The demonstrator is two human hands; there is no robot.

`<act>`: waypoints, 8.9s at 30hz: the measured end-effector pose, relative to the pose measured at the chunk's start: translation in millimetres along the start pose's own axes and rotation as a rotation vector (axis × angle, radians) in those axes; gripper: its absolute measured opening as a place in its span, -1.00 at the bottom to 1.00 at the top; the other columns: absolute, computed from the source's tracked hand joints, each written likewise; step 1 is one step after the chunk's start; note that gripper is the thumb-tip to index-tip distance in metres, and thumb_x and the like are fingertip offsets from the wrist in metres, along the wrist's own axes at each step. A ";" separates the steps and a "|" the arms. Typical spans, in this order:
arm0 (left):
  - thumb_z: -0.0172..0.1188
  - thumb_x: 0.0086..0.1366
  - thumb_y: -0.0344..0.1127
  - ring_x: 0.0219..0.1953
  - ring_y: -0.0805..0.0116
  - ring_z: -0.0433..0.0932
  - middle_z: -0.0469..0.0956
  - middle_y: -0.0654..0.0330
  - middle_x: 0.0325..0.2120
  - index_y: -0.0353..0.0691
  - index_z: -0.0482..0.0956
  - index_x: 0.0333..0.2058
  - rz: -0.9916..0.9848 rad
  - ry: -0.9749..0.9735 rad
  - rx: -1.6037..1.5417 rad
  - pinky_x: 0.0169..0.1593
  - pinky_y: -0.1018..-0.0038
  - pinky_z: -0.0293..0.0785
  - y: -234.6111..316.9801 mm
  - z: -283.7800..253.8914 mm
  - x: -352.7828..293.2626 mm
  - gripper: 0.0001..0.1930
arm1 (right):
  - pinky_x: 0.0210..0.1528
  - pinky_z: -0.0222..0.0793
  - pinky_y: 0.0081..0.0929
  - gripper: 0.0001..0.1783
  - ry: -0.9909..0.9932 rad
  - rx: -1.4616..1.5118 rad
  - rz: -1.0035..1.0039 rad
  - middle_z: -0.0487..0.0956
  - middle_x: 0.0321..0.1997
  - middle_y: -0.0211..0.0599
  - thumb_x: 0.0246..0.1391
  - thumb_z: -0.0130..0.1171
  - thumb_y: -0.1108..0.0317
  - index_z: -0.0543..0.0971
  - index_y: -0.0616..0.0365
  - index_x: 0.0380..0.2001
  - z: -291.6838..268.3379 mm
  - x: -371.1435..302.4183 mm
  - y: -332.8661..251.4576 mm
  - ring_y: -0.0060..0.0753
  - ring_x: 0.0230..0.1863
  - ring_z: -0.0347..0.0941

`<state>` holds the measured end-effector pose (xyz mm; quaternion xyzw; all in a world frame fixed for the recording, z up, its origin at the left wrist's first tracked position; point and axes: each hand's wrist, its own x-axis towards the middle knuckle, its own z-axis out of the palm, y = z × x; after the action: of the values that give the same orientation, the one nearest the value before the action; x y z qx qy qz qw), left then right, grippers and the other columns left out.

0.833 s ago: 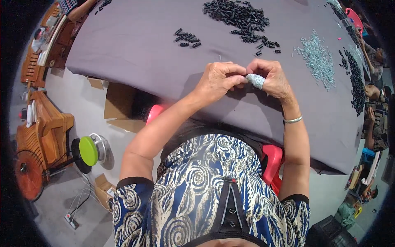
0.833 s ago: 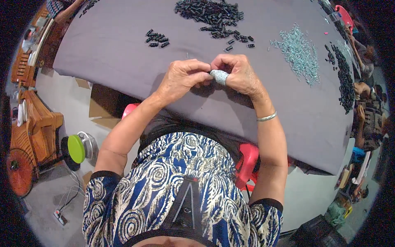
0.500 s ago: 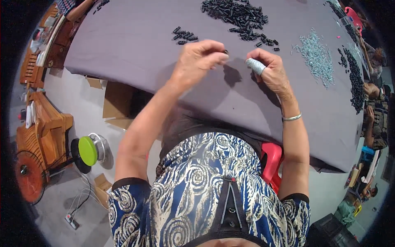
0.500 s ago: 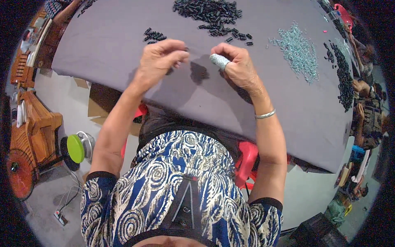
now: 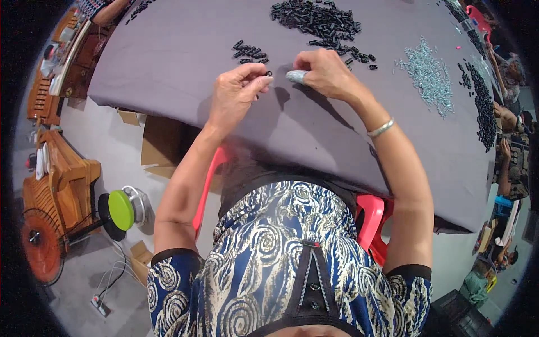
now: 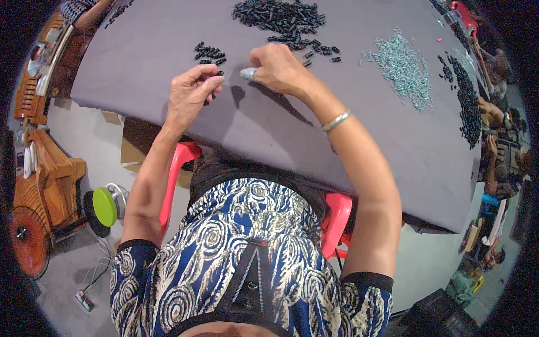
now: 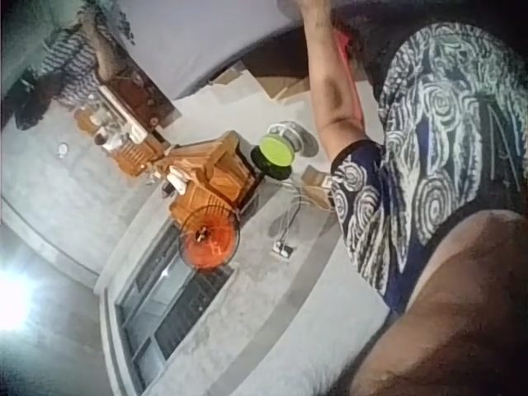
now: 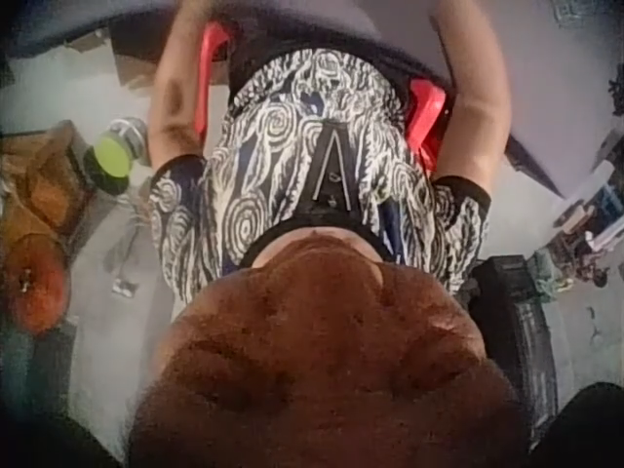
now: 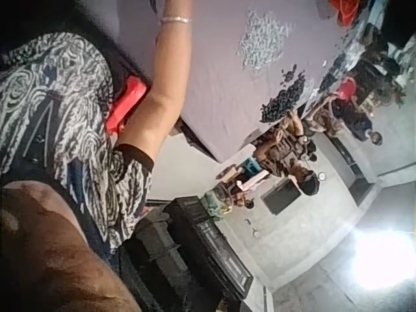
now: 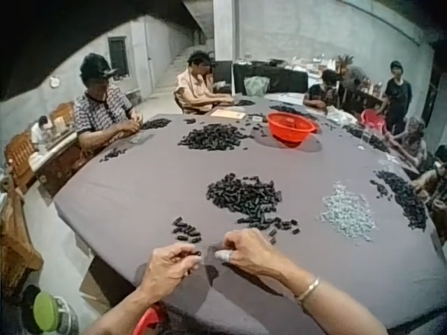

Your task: Assembling small black and silver components on a workshop table.

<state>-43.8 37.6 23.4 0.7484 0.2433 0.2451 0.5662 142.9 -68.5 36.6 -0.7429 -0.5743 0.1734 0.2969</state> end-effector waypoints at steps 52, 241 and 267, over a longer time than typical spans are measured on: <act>0.14 0.21 -0.53 -0.44 0.58 0.52 0.58 0.26 -0.42 -0.36 0.56 -0.21 0.008 0.033 -0.429 -0.39 0.62 0.52 -16.4 87.2 19.1 -0.83 | -0.37 0.39 -0.47 -0.82 0.510 0.059 -0.288 0.50 -0.40 -0.21 -0.05 0.20 0.46 0.56 0.21 -0.30 2.8 -55.5 5.8 -0.26 -0.42 0.48; 0.21 0.18 -0.41 -0.47 0.60 0.52 0.54 0.33 -0.46 -0.28 0.61 -0.29 0.085 -0.026 -0.137 -0.43 0.66 0.42 -1.4 88.8 13.8 -0.87 | -0.28 0.39 -0.31 -0.82 0.313 -0.229 -0.065 0.52 -0.40 -0.17 -0.09 0.18 0.43 0.58 0.15 -0.33 -52.0 -8.4 75.5 -0.14 -0.37 0.48; 0.21 0.18 -0.42 -0.46 0.61 0.53 0.54 0.32 -0.44 -0.30 0.61 -0.28 0.098 -0.009 -0.149 -0.45 0.67 0.39 -3.0 87.4 13.8 -0.86 | -0.35 0.30 -0.73 -0.90 0.213 0.624 0.147 0.56 -0.42 -0.46 0.04 0.20 0.44 0.54 0.19 -0.35 -48.5 -45.4 42.2 -0.71 -0.44 0.38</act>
<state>22.5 -16.5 0.9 0.7162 0.1850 0.2868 0.6088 190.9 -130.7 42.8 -0.6695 -0.4042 0.2831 0.5552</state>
